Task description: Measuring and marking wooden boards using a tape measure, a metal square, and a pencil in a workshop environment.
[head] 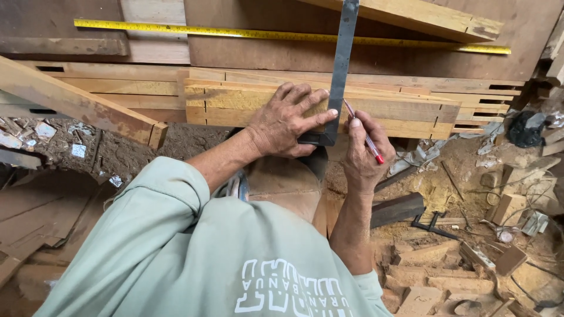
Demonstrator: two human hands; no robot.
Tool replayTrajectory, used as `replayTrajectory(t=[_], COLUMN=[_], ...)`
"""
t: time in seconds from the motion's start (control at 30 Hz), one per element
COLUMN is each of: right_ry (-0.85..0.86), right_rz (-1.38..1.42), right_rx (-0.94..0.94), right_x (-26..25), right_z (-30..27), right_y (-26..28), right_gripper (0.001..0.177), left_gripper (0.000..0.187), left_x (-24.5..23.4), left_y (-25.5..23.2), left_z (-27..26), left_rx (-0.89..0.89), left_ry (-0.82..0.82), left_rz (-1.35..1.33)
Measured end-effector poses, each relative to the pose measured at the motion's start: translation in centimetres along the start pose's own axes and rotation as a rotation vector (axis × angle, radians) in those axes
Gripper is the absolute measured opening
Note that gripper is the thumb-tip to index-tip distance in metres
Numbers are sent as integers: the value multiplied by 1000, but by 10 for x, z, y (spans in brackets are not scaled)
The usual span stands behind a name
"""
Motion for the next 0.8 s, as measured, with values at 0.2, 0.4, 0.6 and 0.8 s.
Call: replayTrajectory(t=[0.2, 0.4, 0.6, 0.8], right_ry=[70, 43, 39, 124], right_rz=[-127, -107, -66, -155], right_rx=[-59, -49, -83, -67], right_x=[-6, -5, -2, -13], right_z=[-2, -11, -2, -15], right_y=[11, 5, 8, 18], right_gripper=[15, 16, 17, 17], left_gripper=[82, 85, 88, 85], left_x=[-1, -1, -1, -3], left_y=[0, 0, 0, 0], left_z=[-1, 0, 1, 0], left_rx=[0, 0, 4, 8], left_ry=[-5, 8, 39, 24], left_rz=[-1, -7, -5, -8])
Point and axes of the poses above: each hand's wrist, its own z-axis towards the middle knuckle, its own x-axis out of the palm, y = z × x, the point moved 3 cm from there along z, towards the middle knuckle, and after that the axes turned 3 degrees about z, right-handed, at the moved point
